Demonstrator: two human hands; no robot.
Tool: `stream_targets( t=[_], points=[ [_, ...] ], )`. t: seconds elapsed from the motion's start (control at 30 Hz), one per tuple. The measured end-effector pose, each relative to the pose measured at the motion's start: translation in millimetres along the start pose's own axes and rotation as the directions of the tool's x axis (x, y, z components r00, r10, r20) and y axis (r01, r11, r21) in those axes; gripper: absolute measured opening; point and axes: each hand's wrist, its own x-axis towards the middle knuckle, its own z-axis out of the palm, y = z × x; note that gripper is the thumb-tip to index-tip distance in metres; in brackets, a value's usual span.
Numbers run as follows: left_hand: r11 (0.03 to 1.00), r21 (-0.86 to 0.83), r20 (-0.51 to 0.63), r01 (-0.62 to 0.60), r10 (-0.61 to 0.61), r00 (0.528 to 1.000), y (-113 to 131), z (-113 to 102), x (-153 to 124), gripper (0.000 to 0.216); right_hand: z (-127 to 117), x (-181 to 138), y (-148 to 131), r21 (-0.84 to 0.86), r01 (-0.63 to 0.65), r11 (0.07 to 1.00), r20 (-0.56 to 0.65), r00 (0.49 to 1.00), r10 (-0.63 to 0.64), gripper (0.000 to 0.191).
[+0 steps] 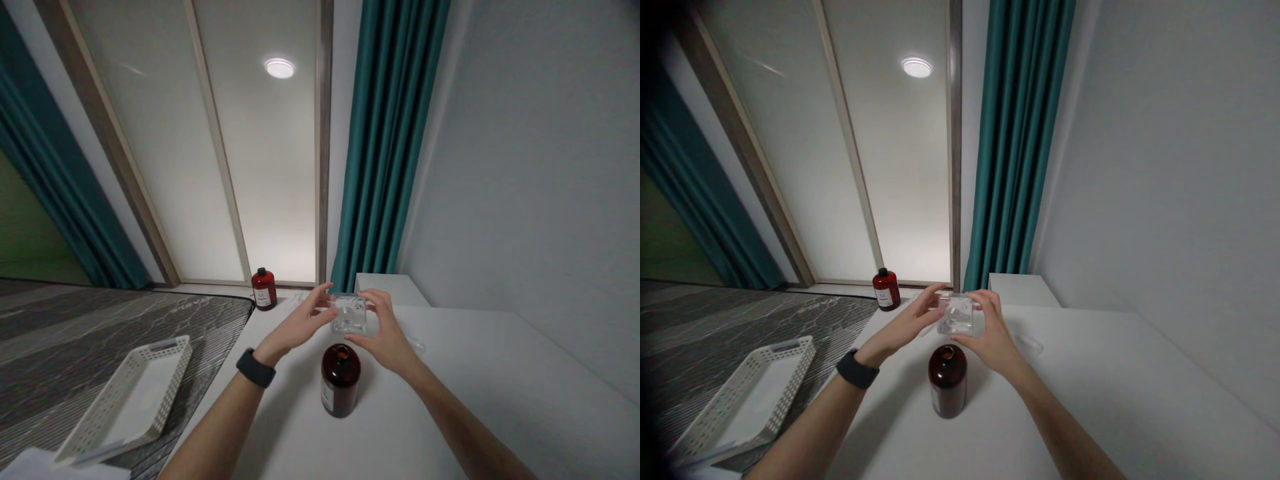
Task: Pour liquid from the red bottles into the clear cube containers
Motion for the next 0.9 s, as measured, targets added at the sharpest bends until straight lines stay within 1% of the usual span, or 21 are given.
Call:
stream_targets(
  t=[0.07, 0.23, 0.27, 0.33, 0.37, 0.4, 0.43, 0.47, 0.5, 0.53, 0.6, 0.63, 0.67, 0.7, 0.73, 0.77, 0.8, 0.87, 0.9],
  points=[
    [1.000, -0.018, 0.030, -0.008, 0.008, 1.000, -0.7, -1.9, 6.3, 0.060, 1.0, -0.3, -1.4, 0.004, -0.004, 1.000, 0.026, 1.000, 0.003, 0.074],
    [0.999, -0.034, 0.049, -0.022, 0.024, 0.999, -4.3, -1.4, 17.3, 0.055, 0.6, -0.2, 0.4, 0.040, -0.038, 0.998, 0.076, 0.996, 0.035, 0.076],
    [0.999, -0.035, 0.039, -0.015, 0.016, 0.999, -3.9, -1.5, 18.5, 0.053, -1.5, 0.8, 1.6, 0.063, -0.058, 0.996, 0.093, 0.994, 0.052, 0.080],
    [0.999, -0.038, -0.016, 0.013, -0.013, 1.000, -2.1, -2.2, 19.6, 0.047, -10.2, 3.9, 4.4, 0.125, -0.122, 0.985, 0.123, 0.987, 0.107, 0.084],
    [0.999, -0.043, -0.053, 0.031, -0.033, 0.998, -1.0, -2.8, 19.8, 0.045, -16.8, 5.8, 5.8, 0.153, -0.173, 0.973, 0.144, 0.978, 0.152, 0.083],
    [0.998, -0.051, -0.085, 0.048, -0.052, 0.995, 0.0, -3.8, 19.7, 0.044, -24.4, 7.7, 6.9, 0.180, -0.213, 0.960, 0.161, 0.969, 0.185, 0.074],
    [0.996, -0.058, -0.111, 0.061, -0.068, 0.991, 0.8, -4.9, 19.6, 0.043, -32.3, 9.5, 7.6, 0.190, -0.263, 0.946, 0.221, 0.950, 0.220, 0.060],
    [0.995, -0.063, -0.127, 0.072, -0.079, 0.989, 1.3, -6.3, 19.5, 0.043, -39.8, 10.9, 7.6, 0.176, -0.320, 0.931, 0.304, 0.917, 0.257, 0.047],
    [0.995, -0.066, -0.135, 0.080, -0.088, 0.987, 1.4, -7.9, 19.5, 0.043, -45.9, 11.7, 7.0, 0.158, -0.366, 0.917, 0.418, 0.866, 0.273, 0.040],
    [0.994, -0.066, -0.140, 0.087, -0.095, 0.986, 1.1, -9.6, 19.6, 0.043, -49.8, 11.8, 5.5, 0.143, -0.391, 0.909, 0.515, 0.814, 0.269, 0.040],
    [0.994, -0.062, -0.152, 0.091, -0.100, 0.983, -0.3, -13.0, 20.0, 0.044, -49.9, 9.7, 0.7, 0.109, -0.412, 0.904, 0.669, 0.704, 0.240, 0.049],
    [0.994, -0.059, -0.159, 0.091, -0.099, 0.982, -1.2, -14.6, 20.2, 0.044, -46.1, 7.6, -2.3, 0.094, -0.420, 0.902, 0.715, 0.659, 0.232, 0.057],
    [0.994, -0.056, -0.163, 0.089, -0.097, 0.982, -2.0, -15.9, 20.3, 0.044, -40.4, 4.9, -5.6, 0.082, -0.433, 0.898, 0.745, 0.625, 0.233, 0.066],
    [0.995, -0.056, -0.170, 0.086, -0.094, 0.981, -2.8, -17.0, 20.2, 0.044, -33.4, 1.9, -8.8, 0.070, -0.455, 0.888, 0.759, 0.602, 0.248, 0.077],
    [0.995, -0.057, -0.179, 0.083, -0.092, 0.980, -3.5, -17.8, 20.1, 0.044, -25.9, -1.3, -11.7, 0.073, -0.478, 0.875, 0.763, 0.592, 0.259, 0.084],
    [0.995, -0.059, -0.188, 0.082, -0.092, 0.978, -4.1, -18.2, 19.8, 0.044, -18.8, -4.4, -14.3, 0.093, -0.487, 0.869, 0.764, 0.594, 0.251, 0.089],
    [0.995, -0.063, -0.196, 0.082, -0.092, 0.976, -4.6, -18.5, 19.6, 0.045, -12.5, -7.3, -16.3, 0.116, -0.499, 0.859, 0.748, 0.612, 0.255, 0.088],
    [0.995, -0.059, -0.216, 0.077, -0.088, 0.972, -5.5, -18.5, 19.2, 0.046, -3.9, -11.7, -18.3, 0.118, -0.507, 0.854, 0.745, 0.614, 0.261, 0.082],
    [0.996, -0.051, -0.222, 0.074, -0.084, 0.971, -5.8, -18.4, 19.1, 0.046, -1.7, -13.1, -18.4, 0.120, -0.504, 0.855, 0.736, 0.623, 0.264, 0.077]
  ],
)
